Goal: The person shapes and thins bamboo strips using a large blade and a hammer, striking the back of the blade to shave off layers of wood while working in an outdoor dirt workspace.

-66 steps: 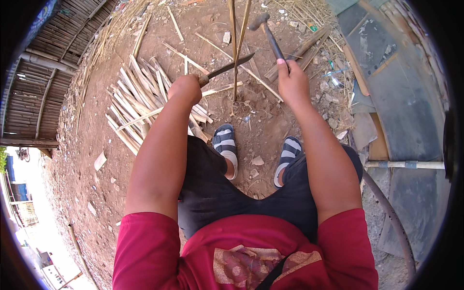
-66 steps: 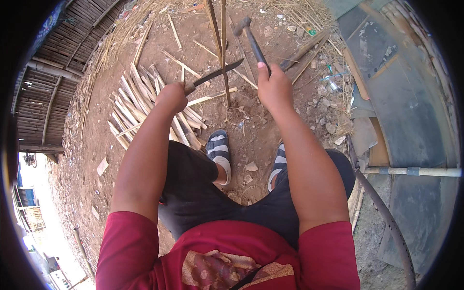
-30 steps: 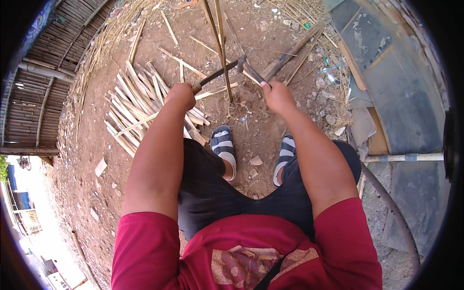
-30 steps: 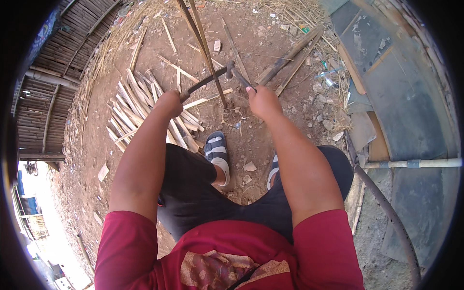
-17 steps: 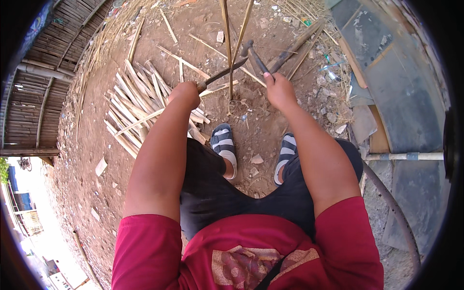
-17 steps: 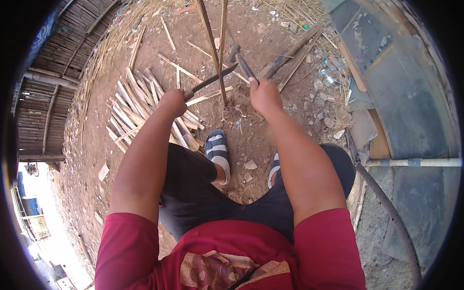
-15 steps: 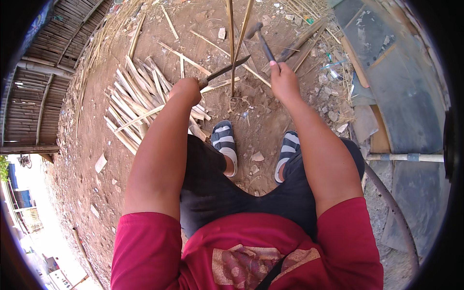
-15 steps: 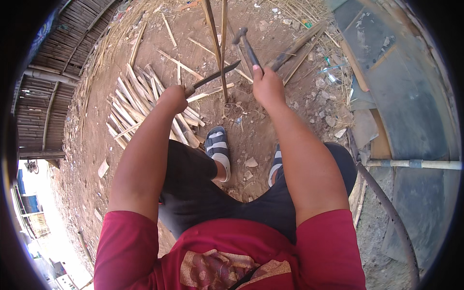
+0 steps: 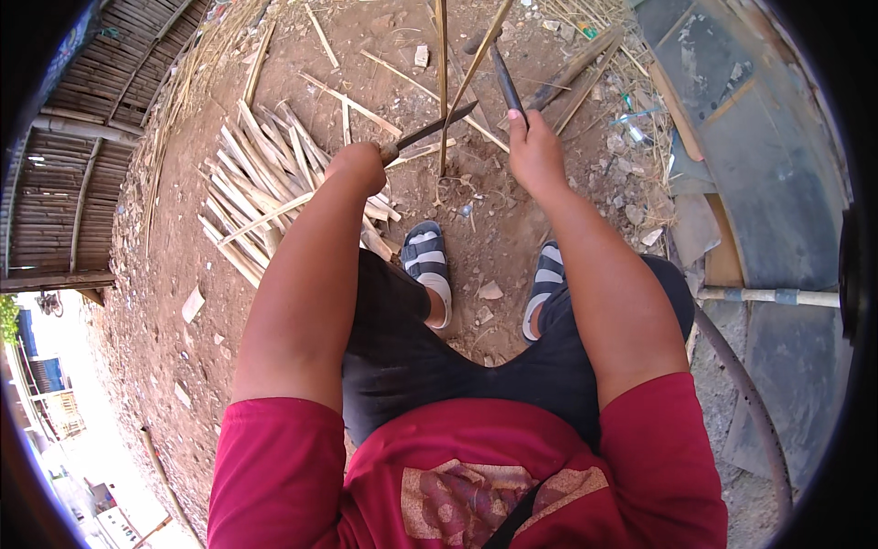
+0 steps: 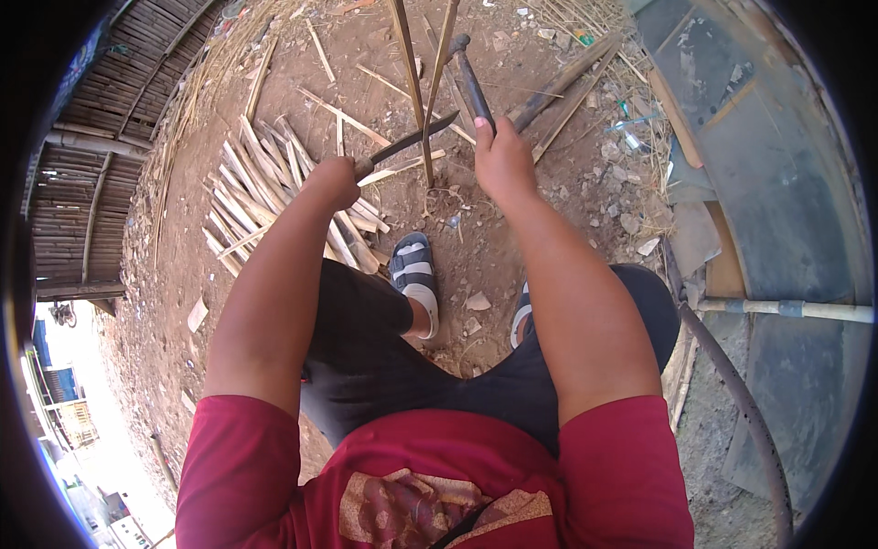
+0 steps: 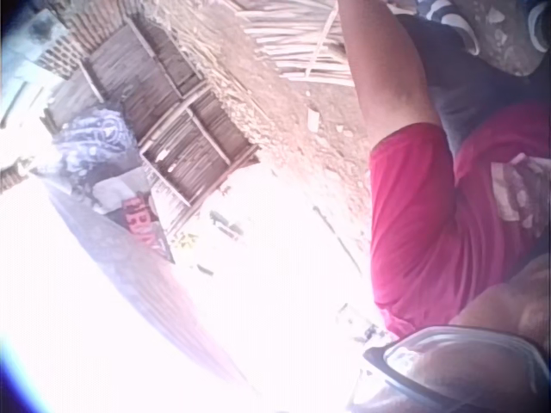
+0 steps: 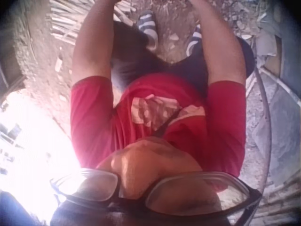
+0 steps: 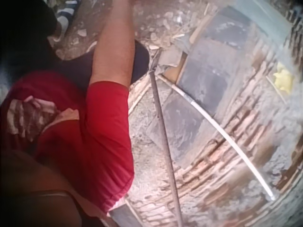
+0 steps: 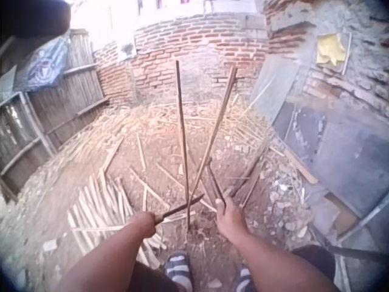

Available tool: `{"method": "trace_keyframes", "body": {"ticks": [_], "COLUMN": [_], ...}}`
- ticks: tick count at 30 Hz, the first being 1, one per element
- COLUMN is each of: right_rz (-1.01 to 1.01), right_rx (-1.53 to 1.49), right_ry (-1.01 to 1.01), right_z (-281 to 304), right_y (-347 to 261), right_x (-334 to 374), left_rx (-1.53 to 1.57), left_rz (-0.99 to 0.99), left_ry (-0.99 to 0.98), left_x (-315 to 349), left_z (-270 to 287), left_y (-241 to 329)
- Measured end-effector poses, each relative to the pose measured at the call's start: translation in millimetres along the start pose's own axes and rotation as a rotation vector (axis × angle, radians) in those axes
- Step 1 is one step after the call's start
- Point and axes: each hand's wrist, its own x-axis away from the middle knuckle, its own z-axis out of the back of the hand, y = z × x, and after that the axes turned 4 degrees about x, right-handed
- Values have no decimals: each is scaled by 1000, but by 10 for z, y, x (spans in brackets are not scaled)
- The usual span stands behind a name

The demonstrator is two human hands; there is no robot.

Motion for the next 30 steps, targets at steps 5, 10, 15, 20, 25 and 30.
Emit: {"method": "trace_keyframes", "body": {"ticks": [5, 10, 15, 20, 25, 30], "right_rz": [3, -71, -54, -62, -90, 1], "right_rx": [181, 1, -42, 73, -81, 80], "right_ry": [-151, -101, 17, -88, 94, -41], "right_z": [-357, 22, -80, -564, -415, -599], "right_y": [467, 98, -53, 402, 60, 184], "right_x": [45, -179, -201, -88, -193, -134], "left_rx": [-95, -8, 5, -39, 8, -33], "left_rz": [-29, 5, 27, 21, 37, 82], "left_ry": [-55, -36, -52, -69, -28, -88], "left_x": [-54, 57, -80, -208, -326, -354], "left_z": [-11, 35, 52, 196, 5, 22], "left_y": [4, 48, -54, 38, -243, -122]}}
